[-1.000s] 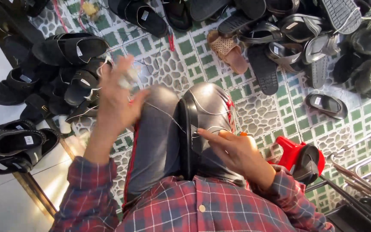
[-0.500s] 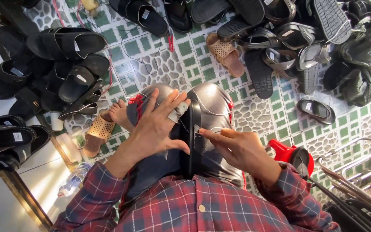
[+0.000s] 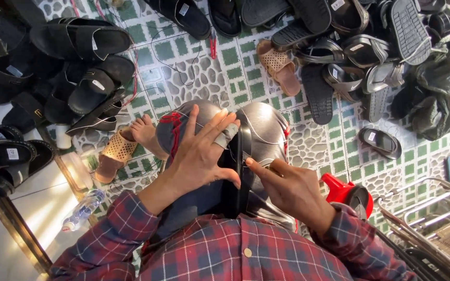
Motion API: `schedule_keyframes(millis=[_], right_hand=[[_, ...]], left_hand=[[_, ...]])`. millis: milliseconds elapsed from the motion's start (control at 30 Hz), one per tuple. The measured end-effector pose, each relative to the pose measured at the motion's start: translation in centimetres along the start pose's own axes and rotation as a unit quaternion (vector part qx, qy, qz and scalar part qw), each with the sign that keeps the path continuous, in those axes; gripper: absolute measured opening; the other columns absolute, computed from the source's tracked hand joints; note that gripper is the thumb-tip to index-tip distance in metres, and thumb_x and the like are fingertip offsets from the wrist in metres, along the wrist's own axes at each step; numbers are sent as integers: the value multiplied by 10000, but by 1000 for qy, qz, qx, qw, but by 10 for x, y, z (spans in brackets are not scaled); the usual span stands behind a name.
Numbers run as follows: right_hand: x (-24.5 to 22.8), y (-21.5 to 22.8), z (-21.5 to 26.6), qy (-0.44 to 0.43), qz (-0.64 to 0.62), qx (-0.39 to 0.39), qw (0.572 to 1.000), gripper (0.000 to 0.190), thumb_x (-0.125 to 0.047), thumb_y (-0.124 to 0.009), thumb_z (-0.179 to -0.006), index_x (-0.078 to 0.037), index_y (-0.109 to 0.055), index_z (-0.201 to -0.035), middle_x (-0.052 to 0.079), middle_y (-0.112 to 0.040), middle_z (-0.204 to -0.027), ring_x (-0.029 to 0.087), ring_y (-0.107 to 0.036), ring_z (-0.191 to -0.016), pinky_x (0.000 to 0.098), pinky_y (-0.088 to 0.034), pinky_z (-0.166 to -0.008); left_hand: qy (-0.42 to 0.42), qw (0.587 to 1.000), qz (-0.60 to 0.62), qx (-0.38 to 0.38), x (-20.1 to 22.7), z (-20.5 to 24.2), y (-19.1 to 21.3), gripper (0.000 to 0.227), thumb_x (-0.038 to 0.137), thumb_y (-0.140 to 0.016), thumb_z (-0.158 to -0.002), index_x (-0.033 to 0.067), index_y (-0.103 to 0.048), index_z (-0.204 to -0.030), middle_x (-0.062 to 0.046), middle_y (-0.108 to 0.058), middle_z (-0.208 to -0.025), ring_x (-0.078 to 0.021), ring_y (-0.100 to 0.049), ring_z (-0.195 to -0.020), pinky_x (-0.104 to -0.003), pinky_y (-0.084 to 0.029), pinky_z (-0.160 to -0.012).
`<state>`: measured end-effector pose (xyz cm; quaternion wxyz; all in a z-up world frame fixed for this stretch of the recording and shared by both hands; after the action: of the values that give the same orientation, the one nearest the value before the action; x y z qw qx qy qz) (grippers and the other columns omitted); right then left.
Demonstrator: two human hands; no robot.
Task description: The person sits on the floor and sews a black shoe using a needle and thread. They repeatedly pull the thread through the shoe's sole and upper, tightening stitches by hand.
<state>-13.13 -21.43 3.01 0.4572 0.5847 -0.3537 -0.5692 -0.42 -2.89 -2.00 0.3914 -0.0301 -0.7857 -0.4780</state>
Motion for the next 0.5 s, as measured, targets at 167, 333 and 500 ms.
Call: schedule_keyframes(millis=[167, 333, 500], right_hand=[[2, -18, 1, -30, -31, 70, 997, 276, -253, -621, -860, -360, -701, -1102, -62, -562, -712, 244, -561, -490, 379, -448, -402], [-15, 9, -18, -50, -93, 89, 990, 195, -202, -665, -842, -312, -741, -983, -44, -611, -681, 268, -593, -524, 362, -457, -433], [-9, 1, -3, -53, -133, 89, 986, 310, -173, -674, -839, -350, -724, -1088, -64, -615, -653, 224, -601, -496, 318, -481, -436]], left_hand=[[-4, 1000, -22, 9, -1, 1, -10, 1134, 741, -597, -502, -9, -488, -1346, -210, -547, -1327, -332, -469, -1300, -665, -56, -1136], [-12, 999, -30, -6, 5, -2, 12, 1097, 756, -561, -566, -6, -485, -1351, -214, -571, -1255, -331, -492, -1253, -673, -75, -1128], [-31, 998, -54, -1, 6, 33, 32, 493, 451, -710, -773, -39, -662, -797, -156, -643, -872, -294, -613, -947, -616, -269, -1097]])
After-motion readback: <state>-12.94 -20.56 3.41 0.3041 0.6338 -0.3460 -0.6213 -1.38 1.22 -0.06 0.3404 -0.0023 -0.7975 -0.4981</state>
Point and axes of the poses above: each hand's wrist, its own z-axis away from the middle knuckle, its own y-axis out of the back of the hand, x = y × z, the point moved 1 cm from there along -z, towards the middle knuckle
